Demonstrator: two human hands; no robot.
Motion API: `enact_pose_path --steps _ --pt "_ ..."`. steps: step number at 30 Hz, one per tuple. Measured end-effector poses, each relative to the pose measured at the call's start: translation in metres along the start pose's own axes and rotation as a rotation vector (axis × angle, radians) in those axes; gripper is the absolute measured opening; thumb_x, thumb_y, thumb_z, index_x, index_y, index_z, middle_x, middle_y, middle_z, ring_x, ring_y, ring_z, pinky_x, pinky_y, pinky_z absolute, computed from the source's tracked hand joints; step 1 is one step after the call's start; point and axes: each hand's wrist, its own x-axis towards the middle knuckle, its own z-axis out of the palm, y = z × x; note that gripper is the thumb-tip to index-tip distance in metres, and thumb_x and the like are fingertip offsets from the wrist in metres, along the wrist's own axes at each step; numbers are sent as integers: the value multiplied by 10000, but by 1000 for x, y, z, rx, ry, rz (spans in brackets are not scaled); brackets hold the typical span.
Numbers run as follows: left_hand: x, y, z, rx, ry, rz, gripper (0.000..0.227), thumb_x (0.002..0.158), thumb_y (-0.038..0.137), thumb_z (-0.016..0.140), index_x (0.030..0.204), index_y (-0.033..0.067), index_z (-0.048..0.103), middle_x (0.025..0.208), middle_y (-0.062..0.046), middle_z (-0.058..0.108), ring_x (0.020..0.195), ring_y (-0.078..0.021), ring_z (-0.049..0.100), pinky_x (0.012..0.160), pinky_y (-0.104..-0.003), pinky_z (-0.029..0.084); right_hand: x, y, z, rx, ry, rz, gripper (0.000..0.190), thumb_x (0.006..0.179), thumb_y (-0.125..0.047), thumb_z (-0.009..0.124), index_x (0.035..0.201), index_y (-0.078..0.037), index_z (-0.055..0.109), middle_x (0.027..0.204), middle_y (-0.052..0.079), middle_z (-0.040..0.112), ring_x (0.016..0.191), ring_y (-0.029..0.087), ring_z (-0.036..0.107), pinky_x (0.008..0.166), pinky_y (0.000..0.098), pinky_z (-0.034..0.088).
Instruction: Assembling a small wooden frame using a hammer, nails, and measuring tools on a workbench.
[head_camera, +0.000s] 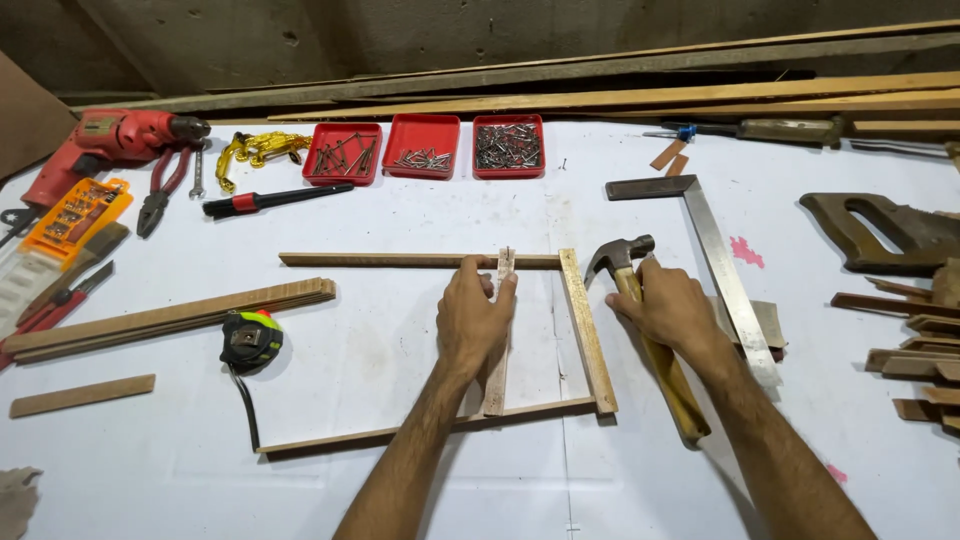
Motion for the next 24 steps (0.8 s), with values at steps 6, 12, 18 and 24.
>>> enact_pose_path --steps 6,12,18,24 --pt "9 17 -10 -54 -225 -348 332 963 338 643 1135 55 659 675 -64 729 598 -207 721 586 -389 562 6 4 3 125 253 -179 386 1034 -331 562 1180 7 678 726 131 697 541 227 659 492 378 561" --pt "8 15 -8 -84 -222 -357 320 971 343 655 1089 46 674 687 -73 737 604 -194 717 585 -388 562 -4 -43 -20 473 111 -344 352 1058 -316 468 1108 -22 654 669 65 632 475 159 555 413 332 484" --pt "9 24 -15 -116 -252 -419 320 961 357 643 1105 72 662 688 -74 747 610 -198 722 601 -413 568 -9 -73 -24 217 183 -594 304 1066 -261 479 1037 -9 646 608 98 608 461 200 529 439 382 446" --pt "10 19 -12 -123 -242 -429 343 941 383 670 1091 74 677 713 -85 760 633 -193 730 604 -417 566 -9 -71 -14 196 312 -788 300 1038 -216 510 1147 36 630 650 107 625 494 197 568 444 373 473"
